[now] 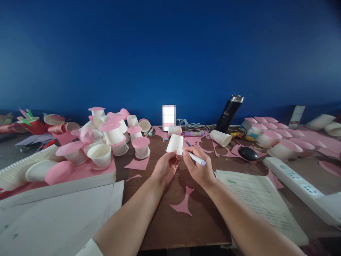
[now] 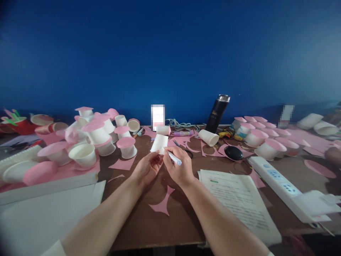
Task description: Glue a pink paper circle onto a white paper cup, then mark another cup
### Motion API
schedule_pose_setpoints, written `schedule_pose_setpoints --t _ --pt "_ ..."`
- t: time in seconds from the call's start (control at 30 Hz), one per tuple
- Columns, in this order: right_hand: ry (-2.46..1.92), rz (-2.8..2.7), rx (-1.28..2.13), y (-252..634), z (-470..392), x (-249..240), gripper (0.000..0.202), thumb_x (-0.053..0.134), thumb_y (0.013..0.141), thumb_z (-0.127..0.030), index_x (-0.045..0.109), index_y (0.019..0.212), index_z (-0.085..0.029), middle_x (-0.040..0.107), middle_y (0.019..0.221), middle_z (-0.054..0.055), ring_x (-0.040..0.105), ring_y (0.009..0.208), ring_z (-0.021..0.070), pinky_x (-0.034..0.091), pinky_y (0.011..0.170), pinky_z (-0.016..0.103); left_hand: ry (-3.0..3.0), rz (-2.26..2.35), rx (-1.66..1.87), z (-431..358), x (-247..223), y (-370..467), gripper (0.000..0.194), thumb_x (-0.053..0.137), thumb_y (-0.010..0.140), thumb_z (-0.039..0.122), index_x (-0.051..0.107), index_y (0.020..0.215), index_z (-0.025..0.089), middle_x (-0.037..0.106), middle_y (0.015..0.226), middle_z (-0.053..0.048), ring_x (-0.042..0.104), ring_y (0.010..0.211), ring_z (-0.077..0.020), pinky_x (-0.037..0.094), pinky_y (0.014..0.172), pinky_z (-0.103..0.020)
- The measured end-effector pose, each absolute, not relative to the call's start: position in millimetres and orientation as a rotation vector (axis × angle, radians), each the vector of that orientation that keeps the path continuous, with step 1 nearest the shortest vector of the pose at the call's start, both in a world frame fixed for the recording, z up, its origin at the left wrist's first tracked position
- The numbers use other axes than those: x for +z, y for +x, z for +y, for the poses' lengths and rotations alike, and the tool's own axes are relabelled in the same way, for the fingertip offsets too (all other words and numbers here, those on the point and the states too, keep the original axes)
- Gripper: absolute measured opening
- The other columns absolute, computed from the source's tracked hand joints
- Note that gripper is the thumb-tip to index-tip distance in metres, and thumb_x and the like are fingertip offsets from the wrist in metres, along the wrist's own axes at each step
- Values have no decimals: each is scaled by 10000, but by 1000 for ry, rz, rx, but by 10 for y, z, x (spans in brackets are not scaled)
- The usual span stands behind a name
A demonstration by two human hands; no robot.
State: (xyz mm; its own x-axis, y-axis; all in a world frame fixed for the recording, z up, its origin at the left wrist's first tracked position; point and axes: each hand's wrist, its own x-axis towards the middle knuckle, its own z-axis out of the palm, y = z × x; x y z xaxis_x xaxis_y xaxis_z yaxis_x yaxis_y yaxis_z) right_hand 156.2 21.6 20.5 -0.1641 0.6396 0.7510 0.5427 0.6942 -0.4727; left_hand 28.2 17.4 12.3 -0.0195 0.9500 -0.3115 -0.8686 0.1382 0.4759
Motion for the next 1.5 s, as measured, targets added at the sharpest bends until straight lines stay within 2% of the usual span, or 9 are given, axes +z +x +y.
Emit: schedule_pose_setpoints --t 0.73,1.5 --pt "-957 -1852 133 1552 204 209 96 530 858 -234 608 904 -202 692 875 36 643 805 183 484 734 298 157 647 1475 191 120 272 66 561 817 50 602 768 66 597 676 -58 569 585 -78 518 597 -168" --pt "-963 -1884 153 1544 190 219 109 513 869 -247 608 901 -205 688 857 45 635 789 184 481 724 295 203 616 1483 198 57 249 36 594 786 41 622 773 58 610 694 -59 574 599 -76 512 618 -165"
